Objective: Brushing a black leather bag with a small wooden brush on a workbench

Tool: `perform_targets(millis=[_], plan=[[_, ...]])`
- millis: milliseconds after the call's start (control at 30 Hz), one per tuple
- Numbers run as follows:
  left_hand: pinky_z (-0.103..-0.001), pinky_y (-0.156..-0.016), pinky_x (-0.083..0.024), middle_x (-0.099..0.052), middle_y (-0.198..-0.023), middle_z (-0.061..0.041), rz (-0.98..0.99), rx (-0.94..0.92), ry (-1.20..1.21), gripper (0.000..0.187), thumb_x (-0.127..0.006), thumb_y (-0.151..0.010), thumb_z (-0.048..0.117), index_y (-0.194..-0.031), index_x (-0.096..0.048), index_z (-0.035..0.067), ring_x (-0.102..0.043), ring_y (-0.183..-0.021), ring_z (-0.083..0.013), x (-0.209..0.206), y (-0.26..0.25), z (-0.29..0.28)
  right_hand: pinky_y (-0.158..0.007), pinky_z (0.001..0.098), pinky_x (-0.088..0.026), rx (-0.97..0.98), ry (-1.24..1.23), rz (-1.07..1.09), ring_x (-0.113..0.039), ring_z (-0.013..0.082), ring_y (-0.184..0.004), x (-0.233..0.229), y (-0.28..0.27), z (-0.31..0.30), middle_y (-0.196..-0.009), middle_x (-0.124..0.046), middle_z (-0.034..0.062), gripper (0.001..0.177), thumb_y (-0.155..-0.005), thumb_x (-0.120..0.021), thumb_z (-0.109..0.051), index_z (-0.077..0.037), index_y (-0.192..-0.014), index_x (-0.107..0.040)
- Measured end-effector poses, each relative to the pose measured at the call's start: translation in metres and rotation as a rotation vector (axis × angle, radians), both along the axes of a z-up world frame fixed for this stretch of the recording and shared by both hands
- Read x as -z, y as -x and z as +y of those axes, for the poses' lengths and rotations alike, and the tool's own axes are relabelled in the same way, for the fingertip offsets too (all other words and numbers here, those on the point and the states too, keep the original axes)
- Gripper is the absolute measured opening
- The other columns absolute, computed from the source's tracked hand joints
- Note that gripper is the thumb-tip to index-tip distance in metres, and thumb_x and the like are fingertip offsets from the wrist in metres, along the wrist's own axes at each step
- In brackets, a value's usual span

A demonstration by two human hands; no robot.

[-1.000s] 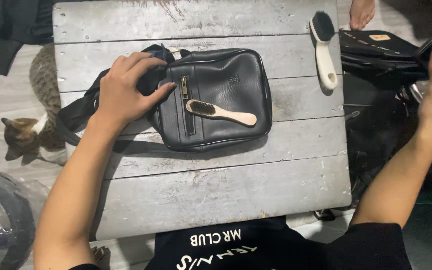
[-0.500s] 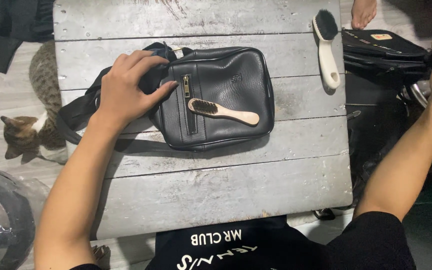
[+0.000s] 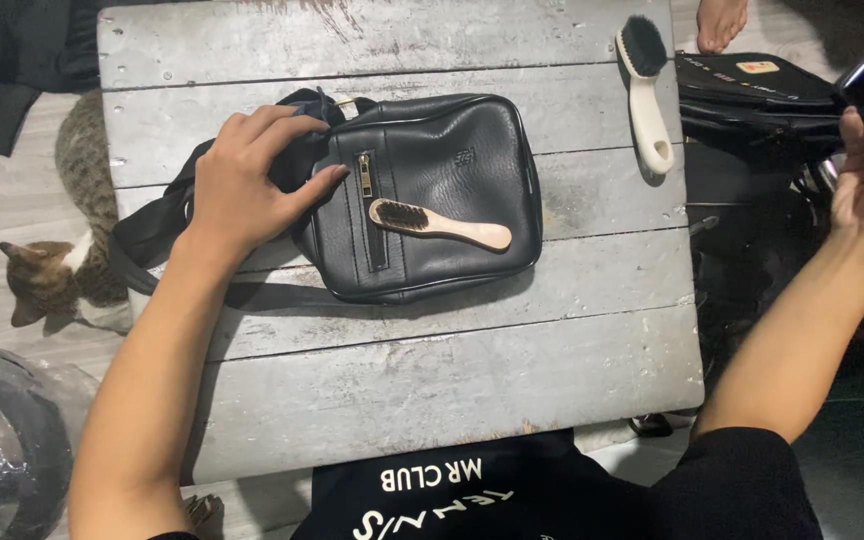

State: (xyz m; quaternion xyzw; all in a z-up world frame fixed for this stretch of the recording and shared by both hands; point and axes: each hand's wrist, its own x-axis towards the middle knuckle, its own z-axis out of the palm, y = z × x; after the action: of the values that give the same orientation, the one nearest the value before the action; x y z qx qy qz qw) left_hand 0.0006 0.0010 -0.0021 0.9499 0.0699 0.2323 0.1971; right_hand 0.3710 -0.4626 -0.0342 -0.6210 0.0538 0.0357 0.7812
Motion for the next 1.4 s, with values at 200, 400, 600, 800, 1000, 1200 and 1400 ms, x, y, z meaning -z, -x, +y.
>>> perform_targets(millis=[200, 400, 600, 800, 1000, 1200, 1400], plan=[[-0.035, -0.068, -0.046, -0.06, -0.104, -0.004, -0.003, 0.011, 0.005, 0.029, -0.069, -0.084, 0.033, -0.103, -0.063, 0.013, -0.055, -0.091, -0.0237, -0.001, 0.001, -0.001, -0.074, 0.008, -0.058, 0.032, 0.084, -0.02, -0.065, 0.0012, -0.087, 0.01, -0.012, -0.012, -0.107, -0.067, -0.0073, 0.027, -0.076, -0.079, -0.022, -0.016, -0.1, -0.068], [-0.036, -0.064, -0.046, -0.059, -0.103, -0.003, 0.006, 0.001, -0.003, 0.029, -0.069, -0.084, 0.035, -0.103, -0.062, 0.015, -0.054, -0.089, -0.0235, 0.001, 0.001, 0.0, -0.066, 0.0054, -0.057, 0.002, 0.083, -0.026, -0.063, 0.0009, -0.076, 0.001, -0.005, -0.002, -0.102, -0.066, -0.0048, 0.029, -0.076, -0.079, -0.021, -0.013, -0.101, -0.066], [-0.036, -0.065, -0.046, -0.059, -0.103, -0.003, 0.002, -0.002, 0.0, 0.029, -0.069, -0.084, 0.035, -0.103, -0.062, 0.014, -0.054, -0.089, -0.0244, -0.002, 0.001, 0.0, -0.075, 0.008, -0.062, -0.037, 0.142, -0.034, -0.068, 0.0012, -0.098, 0.003, -0.01, -0.004, -0.116, -0.065, -0.0052, 0.046, -0.074, -0.077, -0.03, -0.016, -0.115, -0.061], [-0.037, -0.061, -0.046, -0.059, -0.104, -0.002, 0.018, -0.018, 0.01, 0.03, -0.068, -0.083, 0.037, -0.103, -0.062, 0.015, -0.054, -0.087, -0.0242, -0.002, -0.001, 0.0, -0.055, 0.0329, -0.05, 0.286, 1.169, -0.927, -0.065, 0.0203, -0.065, -0.034, 0.093, 0.058, -0.078, -0.069, 0.0108, 0.036, -0.098, -0.07, -0.037, -0.002, -0.089, -0.067], [-0.036, -0.063, -0.046, -0.059, -0.103, -0.002, -0.008, 0.006, 0.007, 0.029, -0.068, -0.084, 0.036, -0.102, -0.061, 0.015, -0.054, -0.088, -0.0235, -0.001, 0.0, 0.0, -0.081, 0.0394, -0.04, -0.986, 1.142, -1.407, -0.051, 0.0297, -0.092, -0.107, 0.204, 0.181, -0.1, -0.056, 0.0177, 0.053, -0.081, -0.064, -0.039, 0.002, -0.114, -0.054], [-0.036, -0.057, -0.046, -0.059, -0.104, -0.002, 0.004, -0.007, -0.002, 0.032, -0.065, -0.083, 0.041, -0.103, -0.061, 0.016, -0.055, -0.087, -0.0238, 0.0, 0.0, 0.003, -0.062, 0.0298, -0.037, -0.984, 1.201, -1.644, -0.046, 0.0195, -0.071, -0.083, 0.232, 0.223, -0.083, -0.054, 0.0039, 0.04, -0.083, -0.059, -0.049, -0.011, -0.097, -0.059], [-0.037, -0.061, -0.046, -0.058, -0.106, -0.002, 0.013, 0.009, 0.006, 0.032, -0.065, -0.084, 0.04, -0.104, -0.06, 0.016, -0.053, -0.088, -0.0243, 0.002, 0.0, 0.003, -0.058, 0.0324, -0.033, -0.985, 1.15, -1.603, -0.045, 0.0223, -0.065, -0.072, 0.236, 0.233, -0.079, -0.049, 0.0064, 0.019, -0.09, -0.06, -0.026, -0.007, -0.091, -0.055]])
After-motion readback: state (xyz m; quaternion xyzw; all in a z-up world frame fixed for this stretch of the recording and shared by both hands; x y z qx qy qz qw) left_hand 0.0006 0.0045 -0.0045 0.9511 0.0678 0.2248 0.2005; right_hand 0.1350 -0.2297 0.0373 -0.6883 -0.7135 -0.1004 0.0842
